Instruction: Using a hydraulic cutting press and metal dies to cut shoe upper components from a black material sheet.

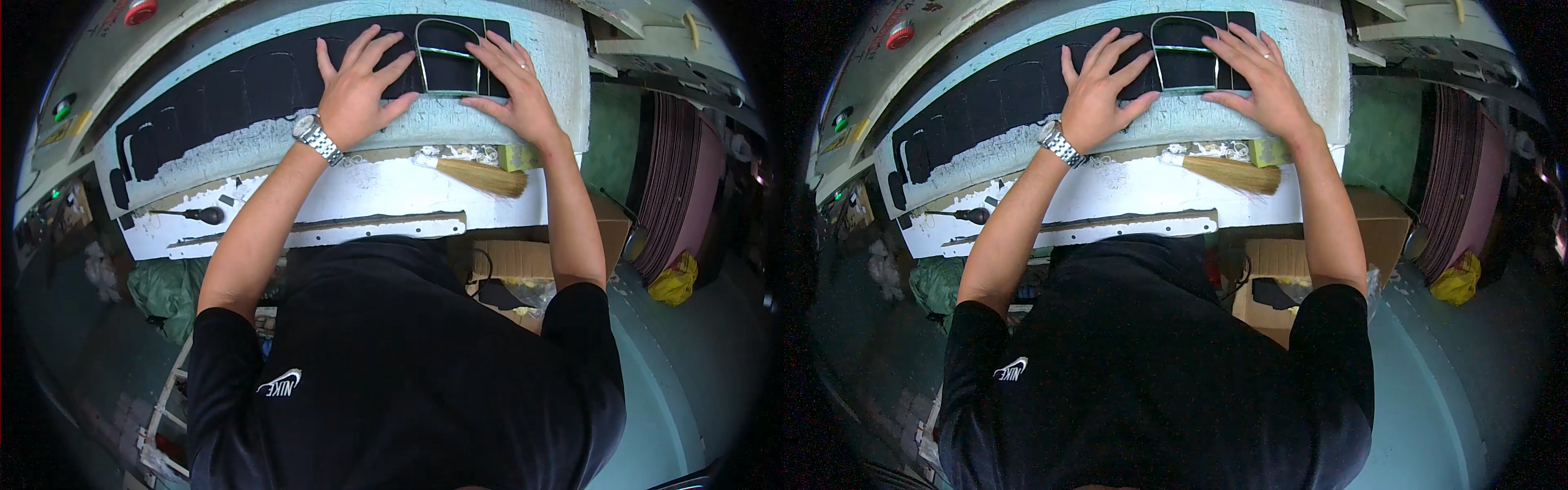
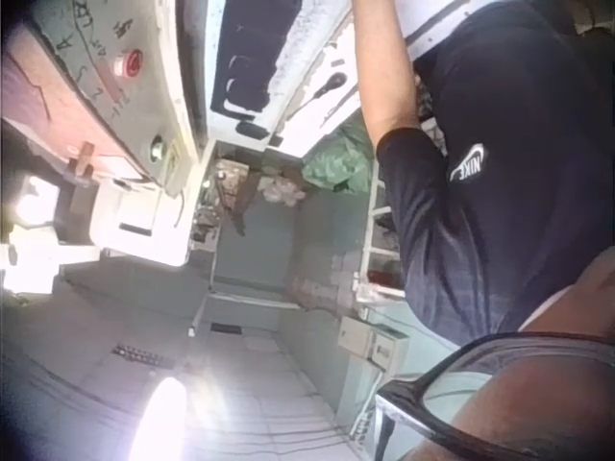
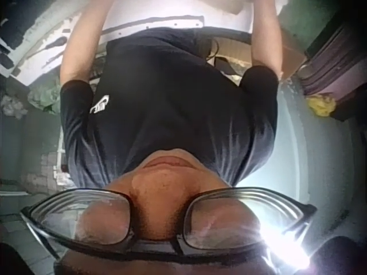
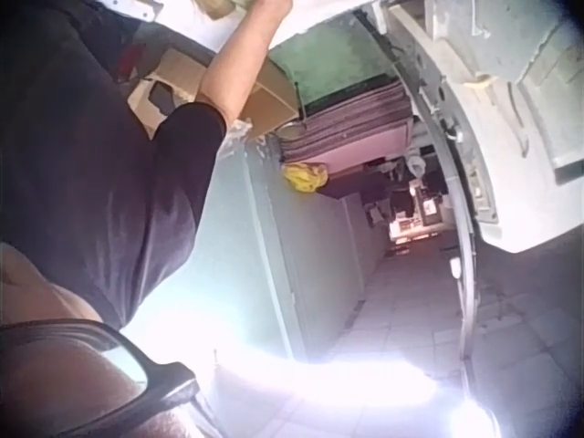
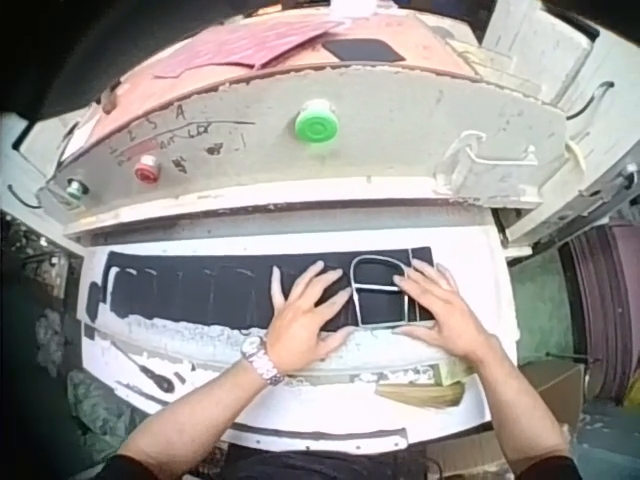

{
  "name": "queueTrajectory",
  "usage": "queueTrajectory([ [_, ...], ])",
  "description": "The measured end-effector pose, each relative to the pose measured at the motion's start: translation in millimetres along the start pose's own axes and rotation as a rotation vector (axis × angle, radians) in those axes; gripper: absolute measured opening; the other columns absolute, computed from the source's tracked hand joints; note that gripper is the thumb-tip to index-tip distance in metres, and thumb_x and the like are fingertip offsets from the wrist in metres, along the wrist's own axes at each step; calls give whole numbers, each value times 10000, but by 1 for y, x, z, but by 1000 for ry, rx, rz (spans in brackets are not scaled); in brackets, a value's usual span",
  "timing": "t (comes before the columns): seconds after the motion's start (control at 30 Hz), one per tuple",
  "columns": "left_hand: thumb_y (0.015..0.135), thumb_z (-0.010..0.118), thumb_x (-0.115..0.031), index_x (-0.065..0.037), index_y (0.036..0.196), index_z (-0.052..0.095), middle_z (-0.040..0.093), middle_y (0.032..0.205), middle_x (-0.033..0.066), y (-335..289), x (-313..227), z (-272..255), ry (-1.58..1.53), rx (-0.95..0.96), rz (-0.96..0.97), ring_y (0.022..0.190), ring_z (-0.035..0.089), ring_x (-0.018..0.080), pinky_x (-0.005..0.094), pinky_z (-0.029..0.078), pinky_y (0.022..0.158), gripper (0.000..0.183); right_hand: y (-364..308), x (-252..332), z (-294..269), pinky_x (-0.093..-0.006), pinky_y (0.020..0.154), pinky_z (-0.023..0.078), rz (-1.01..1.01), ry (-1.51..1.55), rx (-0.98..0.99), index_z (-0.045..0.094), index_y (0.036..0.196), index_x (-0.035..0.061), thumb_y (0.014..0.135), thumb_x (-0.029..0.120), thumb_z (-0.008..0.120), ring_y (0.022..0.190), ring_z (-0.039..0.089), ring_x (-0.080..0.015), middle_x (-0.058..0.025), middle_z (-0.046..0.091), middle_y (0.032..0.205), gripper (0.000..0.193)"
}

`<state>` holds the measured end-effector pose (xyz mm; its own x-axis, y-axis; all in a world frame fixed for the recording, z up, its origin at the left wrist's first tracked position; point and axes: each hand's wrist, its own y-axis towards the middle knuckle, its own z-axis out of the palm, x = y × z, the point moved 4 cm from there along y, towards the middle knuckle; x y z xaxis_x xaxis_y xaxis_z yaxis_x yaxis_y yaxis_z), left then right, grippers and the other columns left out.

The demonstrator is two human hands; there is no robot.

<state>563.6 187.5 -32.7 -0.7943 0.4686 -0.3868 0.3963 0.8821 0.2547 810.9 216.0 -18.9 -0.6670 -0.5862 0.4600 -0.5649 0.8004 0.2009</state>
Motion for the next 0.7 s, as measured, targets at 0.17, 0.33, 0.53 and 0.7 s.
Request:
queueTrajectory([
  [0.17,834,764,-457,-241,1326,675,508,1510,33,1,2,-1,25,-2,15,1470,361,276,790,37,1093,544,3,-5,-9,-502,1244,244,-50,146,-38,515,1476,172,731,273,879,1448,425,-294,-83,535,1496,835],
  [0.33,838,760,-464,-239,1325,681,508,1511,39,0,1,4,30,0,20,1473,358,275,781,33,1101,542,2,-5,-11,-485,1244,258,-24,153,-28,547,1456,189,736,225,875,1424,459,-297,-120,540,1487,793],
  [0.53,844,755,-469,-241,1313,694,514,1507,40,0,1,4,28,-10,15,1477,353,266,768,28,1114,525,0,-8,-9,-477,1245,259,-27,136,-52,546,1460,208,749,234,865,1413,469,-306,-122,533,1494,780],
  [0.7,865,734,-504,-235,1335,685,484,1546,41,0,-1,4,83,33,-4,1494,339,261,728,26,1151,544,-2,-10,-8,-477,1246,258,-14,128,-52,540,1465,227,756,249,860,1416,464,-307,-114,523,1504,778],
])
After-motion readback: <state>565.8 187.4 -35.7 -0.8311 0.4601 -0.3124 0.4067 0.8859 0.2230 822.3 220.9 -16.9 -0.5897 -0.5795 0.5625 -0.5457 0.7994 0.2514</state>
